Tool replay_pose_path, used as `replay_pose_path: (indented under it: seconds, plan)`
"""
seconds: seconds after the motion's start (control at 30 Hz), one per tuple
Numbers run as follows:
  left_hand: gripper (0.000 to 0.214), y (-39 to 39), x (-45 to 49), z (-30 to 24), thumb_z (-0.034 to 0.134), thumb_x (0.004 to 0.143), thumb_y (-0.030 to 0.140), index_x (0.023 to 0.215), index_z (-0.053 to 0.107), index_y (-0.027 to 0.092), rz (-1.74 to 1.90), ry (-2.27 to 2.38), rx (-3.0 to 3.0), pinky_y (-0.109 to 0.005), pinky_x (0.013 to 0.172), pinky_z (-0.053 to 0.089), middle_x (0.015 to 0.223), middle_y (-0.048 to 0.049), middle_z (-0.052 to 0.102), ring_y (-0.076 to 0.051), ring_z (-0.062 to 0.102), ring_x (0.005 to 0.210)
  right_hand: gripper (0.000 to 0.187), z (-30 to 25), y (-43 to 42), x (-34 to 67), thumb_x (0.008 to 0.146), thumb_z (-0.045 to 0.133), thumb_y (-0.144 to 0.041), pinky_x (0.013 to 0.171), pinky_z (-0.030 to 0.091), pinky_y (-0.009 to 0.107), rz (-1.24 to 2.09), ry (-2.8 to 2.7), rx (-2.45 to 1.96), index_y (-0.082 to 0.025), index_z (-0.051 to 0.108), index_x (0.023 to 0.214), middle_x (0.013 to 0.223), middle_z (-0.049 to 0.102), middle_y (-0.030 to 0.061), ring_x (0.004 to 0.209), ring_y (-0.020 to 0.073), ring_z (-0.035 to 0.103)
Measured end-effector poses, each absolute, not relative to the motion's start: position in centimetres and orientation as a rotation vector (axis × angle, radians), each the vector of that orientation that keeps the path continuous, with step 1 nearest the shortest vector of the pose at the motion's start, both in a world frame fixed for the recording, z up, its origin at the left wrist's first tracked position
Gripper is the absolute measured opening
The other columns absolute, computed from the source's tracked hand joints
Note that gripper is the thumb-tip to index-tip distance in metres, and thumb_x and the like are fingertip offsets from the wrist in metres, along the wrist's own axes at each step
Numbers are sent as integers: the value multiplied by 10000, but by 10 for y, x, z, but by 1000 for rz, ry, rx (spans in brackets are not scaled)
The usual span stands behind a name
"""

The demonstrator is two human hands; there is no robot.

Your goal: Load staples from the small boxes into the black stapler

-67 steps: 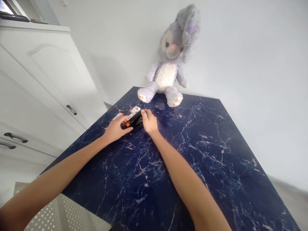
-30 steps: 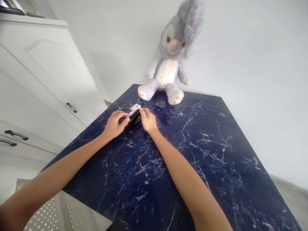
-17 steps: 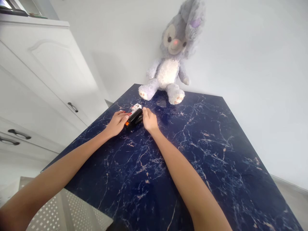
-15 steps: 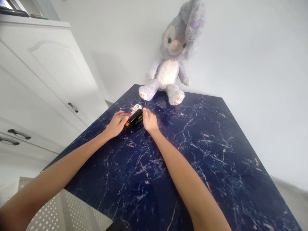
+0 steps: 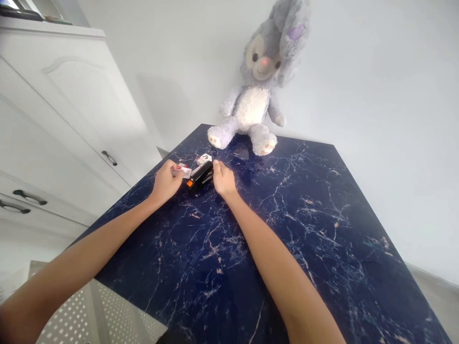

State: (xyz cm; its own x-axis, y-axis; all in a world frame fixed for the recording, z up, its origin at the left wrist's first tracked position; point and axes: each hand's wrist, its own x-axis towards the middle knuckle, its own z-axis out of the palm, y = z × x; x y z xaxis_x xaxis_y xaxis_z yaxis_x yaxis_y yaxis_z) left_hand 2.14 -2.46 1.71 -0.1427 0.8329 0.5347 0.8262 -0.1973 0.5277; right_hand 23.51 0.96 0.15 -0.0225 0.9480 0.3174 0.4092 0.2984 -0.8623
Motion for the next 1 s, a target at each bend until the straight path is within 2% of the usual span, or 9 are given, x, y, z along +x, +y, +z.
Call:
replay_pose_path:
  seconds: [0.17,0.33,0.4,0.5,0.63,0.73,0.83,0.93,1.0]
  plan:
    - [123,-28,23,23,567,833,159,816,469,231,1048,2012,2167,-376,706,444,854,-50,664,-251,617,792,542,2,9,235,1033,241,-598,849,453,405,693,-1622,-1274,-237,600,848,912,721,79,907,286,658]
    - [171,-24,22,17,596,840,181,1007,598,218,963,1888,2294,-487,962,480,1088,-98,729,-335,588,1129,534,2,8,235,1030,235,-602,828,449,394,683,-1633,-1283,-244,569,815,872,706,71,872,282,647]
    - [340,-21,19,14,569,894,228,1232,592,197,943,1840,2335,-528,1089,420,1220,-114,714,-358,483,1329,527,2,9,235,1028,238,-606,828,447,387,680,-1632,-1278,-248,557,808,864,701,63,870,278,644]
    - [541,-15,14,12,443,1004,361,1506,439,159,734,1833,2372,-616,1200,268,1425,-137,620,-397,212,1537,524,1,9,235,1025,238,-608,830,445,382,675,-1630,-1272,-250,554,811,873,701,62,880,277,644]
    - [621,-12,8,7,275,1055,460,1601,332,169,456,1785,2402,-647,1226,179,1624,-118,411,-418,83,1576,524,1,9,235,1024,239,-608,833,445,380,672,-1636,-1272,-250,567,828,856,691,60,867,273,637]
    - [610,-11,7,1,263,1058,470,1598,351,201,465,1764,2444,-648,1226,171,1678,-115,304,-411,119,1574,527,2,8,235,1028,238,-601,828,449,384,672,-1637,-1271,-247,564,815,847,684,61,848,269,631]
    - [610,-9,6,-3,365,1034,510,1552,428,194,593,1821,2409,-662,1205,202,1659,-163,329,-435,202,1550,535,3,7,234,1031,236,-600,831,454,386,663,-1639,-1273,-244,567,807,840,680,63,839,265,629]
    - [525,-7,4,-2,434,1019,472,1454,523,191,833,1854,2385,-617,1169,298,1591,-182,430,-409,352,1481,536,6,5,235,1033,245,-585,833,461,374,641,-1630,-1259,-239,596,822,822,675,56,824,251,623]
    - [374,-6,3,4,438,1019,391,1288,618,202,1027,1858,2358,-550,1110,380,1430,-163,587,-353,504,1339,512,8,4,235,1034,261,-548,849,463,357,606,-1573,-1227,-230,630,876,855,685,55,851,239,628]
